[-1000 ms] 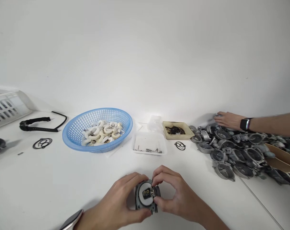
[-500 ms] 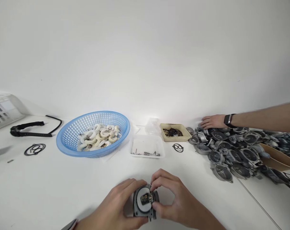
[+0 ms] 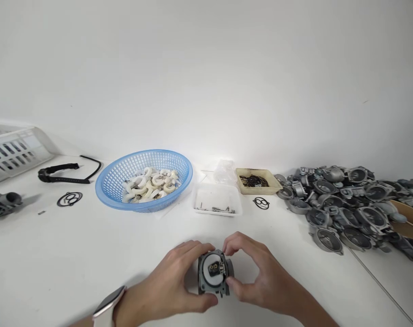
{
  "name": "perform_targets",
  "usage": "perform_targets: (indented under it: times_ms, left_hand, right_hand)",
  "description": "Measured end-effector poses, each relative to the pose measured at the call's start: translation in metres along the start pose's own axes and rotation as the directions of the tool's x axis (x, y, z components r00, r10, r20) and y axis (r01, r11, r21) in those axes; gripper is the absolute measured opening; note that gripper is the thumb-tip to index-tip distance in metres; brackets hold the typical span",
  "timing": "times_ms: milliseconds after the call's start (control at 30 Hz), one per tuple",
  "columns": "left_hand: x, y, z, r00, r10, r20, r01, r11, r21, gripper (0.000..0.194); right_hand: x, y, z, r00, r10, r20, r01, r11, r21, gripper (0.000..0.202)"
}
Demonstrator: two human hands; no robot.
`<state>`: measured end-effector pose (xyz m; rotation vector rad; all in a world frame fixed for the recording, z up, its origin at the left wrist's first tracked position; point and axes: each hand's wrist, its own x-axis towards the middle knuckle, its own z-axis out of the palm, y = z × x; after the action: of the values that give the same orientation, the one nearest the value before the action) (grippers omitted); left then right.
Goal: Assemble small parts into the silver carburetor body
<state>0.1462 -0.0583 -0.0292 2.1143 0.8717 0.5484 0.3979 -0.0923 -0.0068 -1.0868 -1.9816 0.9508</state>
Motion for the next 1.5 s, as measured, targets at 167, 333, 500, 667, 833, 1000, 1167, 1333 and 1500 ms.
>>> perform_targets:
  times_ms: [167, 333, 500, 667, 833, 1000, 1167, 1333, 1500]
  left_hand:
    - [-0.0003, -0.0002, -0.0002, 1.0, 0.025, -0.009, -0.026, 1.0, -0.007, 0.062]
    - [-0.0011, -0.0005, -0.0003, 0.999, 0.032, -0.015, -0.032, 0.999, -0.001, 0.061]
    - [-0.0012, -0.0011, 0.0018, 0.999, 0.036, -0.026, -0.037, 0.999, -0.001, 0.06]
    - [-0.0009, -0.0029, 0.0036, 0.997, 0.06, -0.044, -0.059, 0.998, 0.012, 0.061]
    - [-0.0009, -0.002, 0.0025, 0.997, 0.059, -0.046, -0.058, 0.998, 0.017, 0.06]
    - [-0.0004, -0.0007, 0.002, 0.998, 0.05, -0.041, -0.05, 0.999, 0.008, 0.062]
    - [-0.0006, -0.0014, 0.0019, 0.998, 0.058, -0.034, -0.058, 0.998, 0.013, 0.06]
    - [-0.0001, -0.0037, 0.0025, 0.997, 0.065, -0.03, -0.065, 0.998, 0.005, 0.061]
    - [0.0015, -0.0048, 0.0031, 0.998, 0.05, -0.032, -0.05, 0.999, 0.002, 0.058]
  right_hand:
    - [-0.0022, 0.0017, 0.0048, 0.999, -0.022, -0.03, 0.021, 1.0, -0.017, 0.043]
    - [-0.0039, 0.0003, 0.0057, 1.0, -0.007, -0.005, 0.006, 1.0, -0.022, 0.043]
    - [-0.004, 0.0003, 0.0061, 1.0, -0.006, -0.002, 0.006, 1.0, -0.016, 0.042]
    - [-0.0029, 0.0016, 0.0071, 1.0, -0.025, -0.002, 0.025, 1.0, -0.019, 0.041]
    - [-0.0034, 0.0003, 0.007, 0.999, -0.036, -0.014, 0.035, 0.999, -0.026, 0.039]
    - [-0.0029, 0.0001, 0.0069, 0.999, -0.04, -0.009, 0.04, 0.999, -0.031, 0.039]
    - [-0.0027, 0.0004, 0.007, 0.999, -0.042, 0.002, 0.042, 0.999, -0.029, 0.04]
    - [-0.0004, -0.003, 0.006, 0.998, -0.061, -0.007, 0.061, 0.997, -0.048, 0.037]
    - [0.0009, -0.0056, 0.0061, 0.997, -0.073, -0.008, 0.073, 0.996, -0.055, 0.035]
